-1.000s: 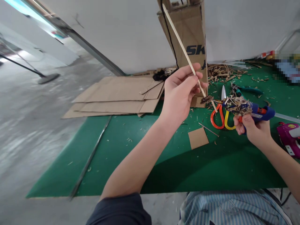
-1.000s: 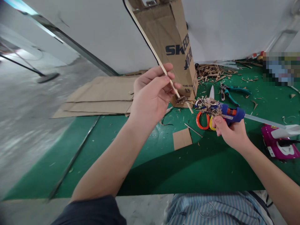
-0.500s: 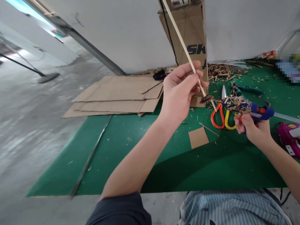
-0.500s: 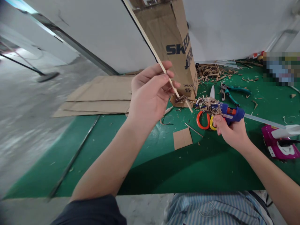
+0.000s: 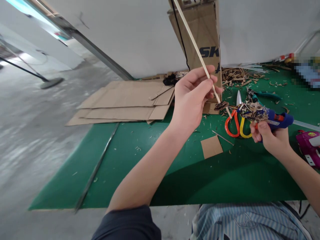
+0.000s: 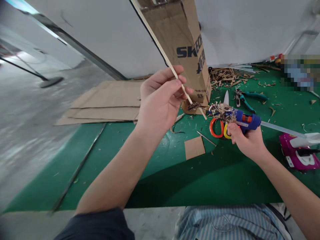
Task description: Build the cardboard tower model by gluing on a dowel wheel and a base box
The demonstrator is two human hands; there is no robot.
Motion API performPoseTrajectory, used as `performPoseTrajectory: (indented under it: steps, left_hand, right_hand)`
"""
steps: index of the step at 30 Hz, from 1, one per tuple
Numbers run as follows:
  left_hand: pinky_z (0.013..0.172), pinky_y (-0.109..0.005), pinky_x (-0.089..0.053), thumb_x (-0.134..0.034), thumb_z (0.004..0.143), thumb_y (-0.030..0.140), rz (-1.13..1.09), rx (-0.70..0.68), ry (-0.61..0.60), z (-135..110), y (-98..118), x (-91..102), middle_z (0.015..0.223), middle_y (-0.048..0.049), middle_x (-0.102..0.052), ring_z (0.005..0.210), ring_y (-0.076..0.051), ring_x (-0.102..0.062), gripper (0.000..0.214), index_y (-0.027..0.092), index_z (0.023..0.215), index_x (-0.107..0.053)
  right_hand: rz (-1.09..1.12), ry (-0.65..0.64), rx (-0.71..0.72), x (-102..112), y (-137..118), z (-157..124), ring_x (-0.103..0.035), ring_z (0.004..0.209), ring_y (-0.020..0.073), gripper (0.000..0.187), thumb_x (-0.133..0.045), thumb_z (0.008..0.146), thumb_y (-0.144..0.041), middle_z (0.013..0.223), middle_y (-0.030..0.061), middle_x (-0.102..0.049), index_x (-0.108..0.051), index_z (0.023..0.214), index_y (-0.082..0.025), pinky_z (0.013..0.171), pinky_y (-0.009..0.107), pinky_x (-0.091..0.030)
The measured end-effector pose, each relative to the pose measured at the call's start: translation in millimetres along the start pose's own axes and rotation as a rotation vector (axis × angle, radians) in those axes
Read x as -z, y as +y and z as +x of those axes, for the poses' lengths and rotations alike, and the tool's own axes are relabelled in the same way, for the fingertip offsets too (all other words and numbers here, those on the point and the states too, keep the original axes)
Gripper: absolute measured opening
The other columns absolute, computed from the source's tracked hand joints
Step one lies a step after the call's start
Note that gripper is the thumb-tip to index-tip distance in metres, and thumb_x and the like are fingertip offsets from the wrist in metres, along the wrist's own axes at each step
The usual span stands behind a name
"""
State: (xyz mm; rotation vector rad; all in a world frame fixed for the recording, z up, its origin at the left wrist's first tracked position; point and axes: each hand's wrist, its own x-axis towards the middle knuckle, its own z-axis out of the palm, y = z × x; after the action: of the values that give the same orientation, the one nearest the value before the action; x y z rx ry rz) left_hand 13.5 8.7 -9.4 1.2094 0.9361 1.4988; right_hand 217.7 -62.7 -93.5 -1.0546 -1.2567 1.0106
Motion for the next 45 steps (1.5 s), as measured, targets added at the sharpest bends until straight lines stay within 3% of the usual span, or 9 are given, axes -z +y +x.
performPoseTrajectory:
  steps: [8,24,30,42,45]
  left_hand:
    - [0.062,-0.022,-0.053,-0.069,0.083,0.02,0.07,-0.033,-0.02,1,-3,3.0,0.09,-0.0001,-0.074,0.071,-0.011,-0.07,0.018,0.025,0.1,-0.072]
    - [0.056,-0.022,-0.048,-0.066,0.083,0.012,-0.058,-0.05,-0.046,0,-2,0.5,0.083,0.0021,-0.071,0.065,-0.01,-0.069,0.015,0.023,0.092,-0.073]
    - [0.063,-0.023,-0.053,-0.076,0.082,0.026,0.067,-0.054,-0.033,1,-5,2.1,0.092,0.0,-0.073,0.078,-0.015,-0.074,0.017,0.024,0.098,-0.07]
    - [0.063,-0.021,-0.054,-0.077,0.081,0.023,0.009,-0.056,-0.05,0,-5,-0.5,0.088,0.0013,-0.072,0.083,-0.016,-0.076,0.015,0.022,0.094,-0.069]
    - [0.061,-0.021,-0.053,-0.074,0.083,0.019,-0.029,-0.065,-0.058,0,-4,-1.1,0.086,0.0016,-0.072,0.074,-0.013,-0.074,0.011,0.022,0.092,-0.069]
  right_hand:
    - [-0.049,-0.015,0.005,2,4,0,-0.053,0.045,0.0128,0.047,-0.068,0.085,-0.059,0.052,-0.0011,-0.054,-0.055,0.06,-0.022,0.044,0.03,-0.045]
    - [-0.115,-0.007,-0.014,4,6,-1,-0.053,0.045,0.0133,0.045,-0.068,0.084,-0.061,0.055,0.0003,-0.057,-0.059,0.064,-0.021,0.045,0.031,-0.045]
    - [-0.139,-0.03,-0.034,5,7,-1,-0.053,0.046,0.0132,0.044,-0.069,0.083,-0.06,0.053,-0.0003,-0.056,-0.059,0.065,-0.021,0.045,0.03,-0.046]
    - [-0.144,-0.069,-0.019,8,11,-2,-0.053,0.047,0.0132,0.045,-0.066,0.087,-0.057,0.053,0.0001,-0.056,-0.057,0.062,-0.021,0.048,0.03,-0.046]
    - [-0.145,-0.05,-0.015,7,8,-1,-0.053,0.047,0.0136,0.043,-0.067,0.086,-0.057,0.053,-0.0001,-0.056,-0.059,0.063,-0.021,0.047,0.03,-0.046]
